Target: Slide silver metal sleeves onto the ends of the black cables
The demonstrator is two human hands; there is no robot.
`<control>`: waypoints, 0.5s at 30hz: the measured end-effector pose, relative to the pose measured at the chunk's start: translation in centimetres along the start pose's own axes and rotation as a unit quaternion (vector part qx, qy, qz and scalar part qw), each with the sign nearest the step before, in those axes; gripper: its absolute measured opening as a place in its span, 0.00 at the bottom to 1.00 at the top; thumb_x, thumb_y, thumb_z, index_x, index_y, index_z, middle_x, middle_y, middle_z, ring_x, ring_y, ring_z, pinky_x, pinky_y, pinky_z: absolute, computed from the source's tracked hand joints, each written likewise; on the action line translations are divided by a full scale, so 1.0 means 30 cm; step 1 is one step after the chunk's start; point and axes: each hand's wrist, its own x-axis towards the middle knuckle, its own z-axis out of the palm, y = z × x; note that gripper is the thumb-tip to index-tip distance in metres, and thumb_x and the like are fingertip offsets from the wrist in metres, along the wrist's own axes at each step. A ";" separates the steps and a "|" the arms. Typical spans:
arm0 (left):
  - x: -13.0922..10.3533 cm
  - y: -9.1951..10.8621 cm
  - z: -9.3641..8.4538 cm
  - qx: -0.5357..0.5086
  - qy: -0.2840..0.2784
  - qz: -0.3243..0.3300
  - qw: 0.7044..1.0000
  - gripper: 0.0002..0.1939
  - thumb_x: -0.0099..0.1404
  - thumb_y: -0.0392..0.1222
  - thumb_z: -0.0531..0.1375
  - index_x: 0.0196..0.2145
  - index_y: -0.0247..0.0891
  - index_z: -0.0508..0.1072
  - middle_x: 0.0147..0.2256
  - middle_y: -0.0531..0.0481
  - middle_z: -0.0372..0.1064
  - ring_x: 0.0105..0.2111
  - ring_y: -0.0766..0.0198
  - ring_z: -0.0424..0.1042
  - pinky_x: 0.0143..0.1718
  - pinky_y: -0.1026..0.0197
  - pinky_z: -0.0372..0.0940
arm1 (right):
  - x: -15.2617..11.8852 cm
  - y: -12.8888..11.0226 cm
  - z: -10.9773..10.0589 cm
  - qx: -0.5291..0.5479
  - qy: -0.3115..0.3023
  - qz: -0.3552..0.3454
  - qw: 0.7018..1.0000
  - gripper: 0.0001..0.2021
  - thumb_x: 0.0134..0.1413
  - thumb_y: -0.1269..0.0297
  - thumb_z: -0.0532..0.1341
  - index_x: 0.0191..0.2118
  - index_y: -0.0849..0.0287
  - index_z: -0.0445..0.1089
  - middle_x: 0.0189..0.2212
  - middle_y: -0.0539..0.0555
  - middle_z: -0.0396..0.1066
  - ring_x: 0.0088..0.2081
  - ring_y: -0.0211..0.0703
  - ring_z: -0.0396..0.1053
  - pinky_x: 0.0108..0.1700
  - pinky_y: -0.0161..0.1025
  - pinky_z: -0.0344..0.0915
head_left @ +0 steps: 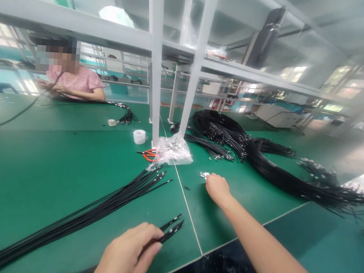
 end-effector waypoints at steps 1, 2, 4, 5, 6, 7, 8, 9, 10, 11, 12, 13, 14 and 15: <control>-0.001 0.001 -0.001 -0.006 0.003 0.002 1.000 0.08 0.65 0.44 0.51 0.34 0.46 0.70 0.31 0.56 0.71 0.31 0.66 0.70 0.31 0.70 0.63 | 0.000 -0.001 -0.006 0.021 -0.002 0.000 1.000 0.11 0.57 0.62 0.57 0.43 0.63 0.67 0.44 0.56 0.66 0.45 0.45 0.65 0.47 0.49 0.63; -0.001 0.002 -0.002 -0.016 0.009 0.002 1.000 0.08 0.65 0.44 0.51 0.34 0.46 0.69 0.31 0.56 0.70 0.30 0.67 0.70 0.31 0.69 0.63 | -0.003 -0.003 -0.015 0.047 -0.004 -0.002 0.999 0.10 0.57 0.62 0.57 0.41 0.63 0.67 0.44 0.56 0.67 0.45 0.45 0.65 0.48 0.49 0.62; -0.002 0.006 -0.001 -0.041 0.024 -0.001 0.999 0.08 0.65 0.44 0.51 0.33 0.44 0.69 0.31 0.56 0.69 0.30 0.67 0.69 0.31 0.68 0.62 | -0.025 -0.011 -0.036 0.115 -0.016 -0.012 0.993 0.08 0.57 0.62 0.56 0.36 0.62 0.67 0.40 0.56 0.68 0.43 0.44 0.66 0.47 0.47 0.62; -0.002 0.009 0.000 -0.054 0.032 -0.006 0.998 0.08 0.65 0.43 0.50 0.32 0.44 0.68 0.31 0.55 0.68 0.30 0.67 0.69 0.32 0.68 0.62 | -0.045 -0.020 -0.045 0.156 -0.029 -0.019 0.987 0.08 0.57 0.62 0.55 0.33 0.62 0.66 0.37 0.55 0.69 0.41 0.43 0.68 0.45 0.45 0.63; -0.001 0.013 0.001 -0.066 0.040 -0.012 0.997 0.09 0.66 0.43 0.50 0.31 0.43 0.68 0.31 0.55 0.68 0.29 0.67 0.68 0.32 0.67 0.61 | -0.073 -0.033 -0.050 0.201 -0.047 -0.026 0.978 0.09 0.58 0.61 0.53 0.32 0.60 0.64 0.35 0.55 0.69 0.38 0.43 0.69 0.42 0.43 0.64; 0.000 0.018 0.003 -0.076 0.046 -0.018 0.996 0.09 0.66 0.43 0.50 0.31 0.43 0.68 0.31 0.55 0.67 0.30 0.67 0.68 0.32 0.67 0.61 | -0.106 -0.049 -0.052 0.248 -0.069 -0.033 0.966 0.09 0.58 0.60 0.51 0.31 0.59 0.62 0.32 0.54 0.70 0.35 0.42 0.70 0.39 0.41 0.64; 0.002 0.024 0.004 -0.086 0.051 -0.025 0.995 0.08 0.65 0.42 0.50 0.32 0.44 0.68 0.31 0.55 0.67 0.30 0.67 0.68 0.32 0.67 0.61 | -0.144 -0.068 -0.050 0.294 -0.092 -0.038 0.951 0.10 0.58 0.59 0.50 0.31 0.59 0.61 0.31 0.54 0.70 0.32 0.41 0.70 0.37 0.39 0.65; 0.003 0.029 0.005 -0.095 0.054 -0.033 0.993 0.07 0.65 0.41 0.51 0.34 0.45 0.68 0.31 0.56 0.67 0.31 0.67 0.67 0.33 0.67 0.61 | -0.185 -0.088 -0.045 0.335 -0.114 -0.042 0.934 0.10 0.58 0.58 0.49 0.32 0.58 0.59 0.30 0.53 0.69 0.30 0.40 0.70 0.35 0.38 0.65; 0.004 0.034 0.006 -0.103 0.058 -0.039 0.992 0.07 0.65 0.40 0.51 0.36 0.46 0.69 0.31 0.56 0.67 0.31 0.67 0.67 0.33 0.67 0.60 | -0.226 -0.109 -0.037 0.366 -0.132 -0.046 0.920 0.11 0.58 0.56 0.49 0.33 0.58 0.59 0.29 0.52 0.69 0.28 0.39 0.69 0.33 0.38 0.65; 0.004 0.038 0.006 -0.110 0.059 -0.041 0.991 0.08 0.65 0.39 0.51 0.38 0.47 0.68 0.32 0.57 0.68 0.31 0.67 0.67 0.34 0.67 0.60 | -0.265 -0.128 -0.028 0.400 -0.148 -0.048 0.903 0.11 0.57 0.56 0.49 0.33 0.58 0.59 0.28 0.51 0.68 0.27 0.37 0.68 0.33 0.37 0.64; 0.003 0.042 0.006 -0.115 0.060 -0.040 0.991 0.09 0.65 0.38 0.51 0.40 0.49 0.68 0.32 0.58 0.68 0.32 0.68 0.67 0.34 0.67 0.60 | -0.302 -0.146 -0.019 0.444 -0.165 -0.045 0.880 0.11 0.57 0.56 0.50 0.34 0.59 0.59 0.27 0.50 0.66 0.26 0.35 0.66 0.32 0.35 0.63; 0.002 0.045 0.006 -0.115 0.060 -0.037 0.991 0.10 0.65 0.38 0.51 0.41 0.49 0.68 0.33 0.58 0.68 0.32 0.68 0.67 0.35 0.67 0.60 | -0.333 -0.162 -0.010 0.498 -0.184 -0.036 0.847 0.11 0.57 0.56 0.52 0.34 0.59 0.61 0.26 0.49 0.64 0.25 0.33 0.64 0.31 0.34 0.61; 0.000 0.047 0.007 -0.112 0.061 -0.033 0.991 0.11 0.65 0.37 0.51 0.41 0.50 0.68 0.34 0.58 0.68 0.33 0.68 0.67 0.35 0.67 0.60 | -0.360 -0.174 -0.003 0.559 -0.204 -0.022 0.803 0.10 0.57 0.57 0.54 0.34 0.60 0.62 0.25 0.48 0.62 0.25 0.32 0.62 0.30 0.32 0.59; -0.003 0.048 0.008 -0.108 0.063 -0.030 0.992 0.11 0.65 0.37 0.51 0.41 0.50 0.68 0.34 0.58 0.68 0.33 0.68 0.67 0.35 0.67 0.60 | -0.381 -0.184 0.004 0.618 -0.224 -0.005 0.753 0.09 0.57 0.59 0.56 0.33 0.61 0.64 0.25 0.48 0.61 0.25 0.31 0.60 0.29 0.31 0.58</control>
